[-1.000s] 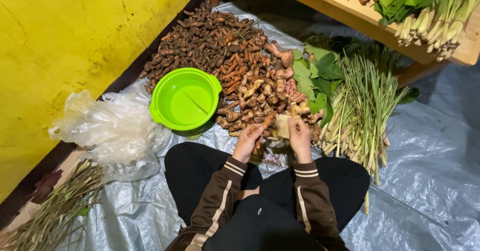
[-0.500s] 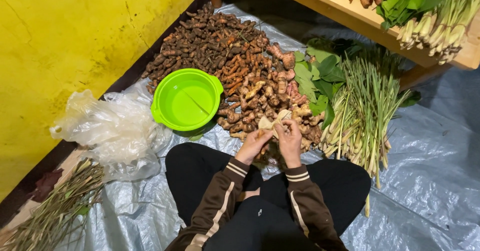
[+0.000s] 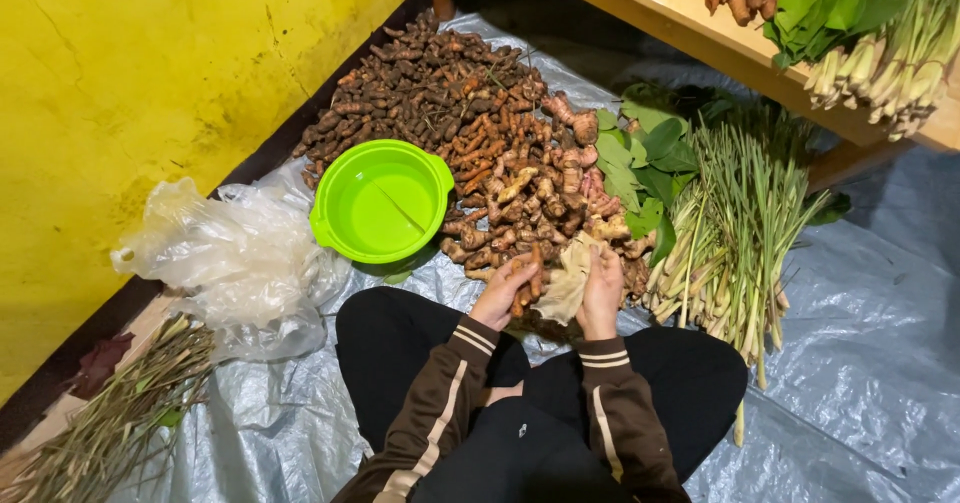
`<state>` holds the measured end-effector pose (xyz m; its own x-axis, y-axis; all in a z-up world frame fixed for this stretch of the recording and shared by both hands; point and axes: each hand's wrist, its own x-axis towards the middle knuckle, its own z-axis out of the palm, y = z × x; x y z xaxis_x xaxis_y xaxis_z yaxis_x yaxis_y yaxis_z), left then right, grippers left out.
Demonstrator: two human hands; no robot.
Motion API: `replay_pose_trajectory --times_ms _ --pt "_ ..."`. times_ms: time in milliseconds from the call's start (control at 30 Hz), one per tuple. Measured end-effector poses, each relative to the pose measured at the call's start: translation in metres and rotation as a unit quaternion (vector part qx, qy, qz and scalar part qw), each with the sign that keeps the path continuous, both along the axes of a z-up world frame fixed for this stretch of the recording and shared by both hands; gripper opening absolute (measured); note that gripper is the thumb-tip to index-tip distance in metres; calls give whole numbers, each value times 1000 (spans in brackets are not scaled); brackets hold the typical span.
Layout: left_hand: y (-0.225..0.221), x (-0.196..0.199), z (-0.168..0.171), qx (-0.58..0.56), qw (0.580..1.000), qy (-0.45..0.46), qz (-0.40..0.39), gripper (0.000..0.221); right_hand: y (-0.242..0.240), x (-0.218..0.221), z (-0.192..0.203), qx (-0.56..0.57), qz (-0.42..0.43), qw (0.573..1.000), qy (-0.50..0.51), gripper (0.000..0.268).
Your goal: The person sits on a tarp and cleans root vegetables, likely turmeric, using a cloth. They wipe each root individually and place the cleaned items on a nearby wooden table. The process is repeated for multiple roots throughout the clip.
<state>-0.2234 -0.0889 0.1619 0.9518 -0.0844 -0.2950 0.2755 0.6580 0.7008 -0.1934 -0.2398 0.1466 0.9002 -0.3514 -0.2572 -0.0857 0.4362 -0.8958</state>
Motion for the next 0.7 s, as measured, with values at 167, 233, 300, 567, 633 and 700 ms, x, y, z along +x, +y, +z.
replay_pose_trajectory --times_ms 167,233,300,567,633,700 --pt "-8 7 -18 -11 996 41 84 17 23 -25 44 -75 91 993 -19 43" --pt "-13 13 -26 -7 993 41 112 17 32 -32 44 -135 127 982 -24 57" --pt "-17 11 -16 -66 979 54 185 14 39 -37 32 -392 157 903 -76 53" --pt "-16 3 -13 -75 971 76 212 16 32 -32 -21 -435 153 886 -53 18" --pt "-20 1 5 -80 969 76 222 14 29 -31 -19 -439 155 884 -45 15" --pt "-21 -3 31 -92 967 71 229 17 28 -31 -15 -416 171 893 -21 17"
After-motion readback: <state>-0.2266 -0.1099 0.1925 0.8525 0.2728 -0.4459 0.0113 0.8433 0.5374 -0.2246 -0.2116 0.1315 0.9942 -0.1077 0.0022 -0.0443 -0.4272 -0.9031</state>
